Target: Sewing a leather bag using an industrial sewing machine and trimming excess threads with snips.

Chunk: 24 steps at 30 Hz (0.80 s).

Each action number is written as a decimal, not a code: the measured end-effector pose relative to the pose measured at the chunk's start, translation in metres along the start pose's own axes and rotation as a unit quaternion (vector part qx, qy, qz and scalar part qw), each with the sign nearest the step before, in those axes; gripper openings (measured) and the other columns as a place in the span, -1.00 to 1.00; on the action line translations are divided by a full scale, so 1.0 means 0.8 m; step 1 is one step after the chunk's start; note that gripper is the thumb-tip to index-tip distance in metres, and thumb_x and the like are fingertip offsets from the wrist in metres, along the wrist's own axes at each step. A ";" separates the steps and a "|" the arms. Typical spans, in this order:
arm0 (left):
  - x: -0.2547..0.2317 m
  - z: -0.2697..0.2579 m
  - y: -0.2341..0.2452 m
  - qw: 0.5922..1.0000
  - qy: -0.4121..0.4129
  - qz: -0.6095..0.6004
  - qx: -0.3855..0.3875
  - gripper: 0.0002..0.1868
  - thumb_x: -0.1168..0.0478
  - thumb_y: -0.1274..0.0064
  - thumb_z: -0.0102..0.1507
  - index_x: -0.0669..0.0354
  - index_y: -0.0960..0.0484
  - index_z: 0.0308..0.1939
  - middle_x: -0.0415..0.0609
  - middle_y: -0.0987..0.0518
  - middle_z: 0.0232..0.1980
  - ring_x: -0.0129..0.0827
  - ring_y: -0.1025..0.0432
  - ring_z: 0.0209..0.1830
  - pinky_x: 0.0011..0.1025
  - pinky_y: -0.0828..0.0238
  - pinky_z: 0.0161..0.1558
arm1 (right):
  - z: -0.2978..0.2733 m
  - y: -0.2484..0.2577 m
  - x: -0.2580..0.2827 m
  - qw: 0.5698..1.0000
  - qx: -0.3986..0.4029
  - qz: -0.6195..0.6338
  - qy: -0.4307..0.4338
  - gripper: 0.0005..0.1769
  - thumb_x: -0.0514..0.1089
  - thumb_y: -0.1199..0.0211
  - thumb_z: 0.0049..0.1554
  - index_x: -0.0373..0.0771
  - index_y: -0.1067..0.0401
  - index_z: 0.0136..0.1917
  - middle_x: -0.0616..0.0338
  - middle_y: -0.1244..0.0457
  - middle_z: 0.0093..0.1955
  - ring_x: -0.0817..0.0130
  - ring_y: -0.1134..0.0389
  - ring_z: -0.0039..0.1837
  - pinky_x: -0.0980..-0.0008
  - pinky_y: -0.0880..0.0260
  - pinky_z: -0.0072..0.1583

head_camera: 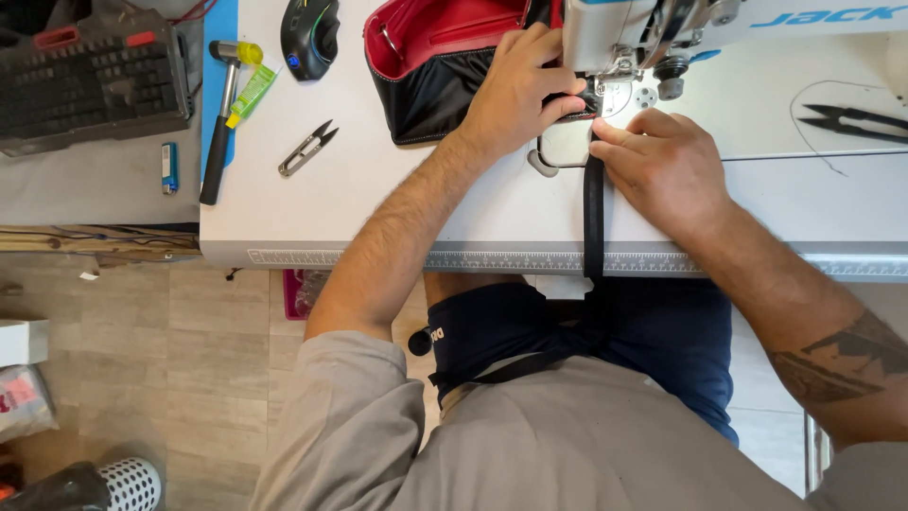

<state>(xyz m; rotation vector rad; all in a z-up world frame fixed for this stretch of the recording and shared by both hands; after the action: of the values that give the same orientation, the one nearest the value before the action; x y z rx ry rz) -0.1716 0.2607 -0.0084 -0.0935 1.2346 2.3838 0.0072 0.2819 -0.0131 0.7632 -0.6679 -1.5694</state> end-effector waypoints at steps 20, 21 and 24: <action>0.008 0.001 -0.001 1.000 -0.014 -0.003 0.007 -0.75 0.14 -0.52 0.14 -0.03 -0.68 -0.30 -0.15 -0.46 -0.05 -0.22 -0.27 -0.11 -0.20 -0.17 -0.01 | 0.011 0.006 0.008 0.999 0.008 -0.038 -0.015 -0.61 -0.22 -0.35 0.19 -0.13 -0.59 0.30 0.56 -0.44 0.24 0.39 -0.29 0.05 0.42 -0.43 -0.08; 0.006 0.000 -0.001 1.000 -0.016 -0.003 0.005 -0.75 0.13 -0.51 0.14 -0.02 -0.68 -0.31 -0.14 -0.45 -0.06 -0.21 -0.27 -0.12 -0.20 -0.19 -0.01 | 0.011 0.007 0.010 0.999 0.005 -0.040 -0.012 -0.62 -0.24 -0.35 0.20 -0.12 -0.60 0.29 0.57 -0.44 0.24 0.39 -0.29 0.04 0.43 -0.44 -0.06; 0.005 -0.008 0.007 0.998 -0.046 0.029 -0.018 -0.78 -0.04 -0.20 0.33 -0.02 -0.71 -0.20 -0.03 -0.48 -0.11 -0.10 -0.34 -0.10 -0.12 -0.23 -0.06 | 0.011 -0.002 0.009 0.999 0.027 -0.015 -0.025 -0.56 -0.21 -0.37 0.18 -0.09 -0.56 0.34 0.54 -0.43 0.28 0.28 -0.31 0.05 0.23 -0.47 -0.08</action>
<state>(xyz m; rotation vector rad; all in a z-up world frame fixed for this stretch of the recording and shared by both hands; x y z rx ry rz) -0.1785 0.2546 -0.0091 0.0414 1.1677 2.4322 -0.0009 0.2749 -0.0097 0.7780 -0.7411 -1.6071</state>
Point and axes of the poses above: each hand's wrist, its own z-axis towards the middle knuckle, its own y-axis out of the back of the hand, x = y × z, the point moved 7 cm from there along z, towards the middle knuckle
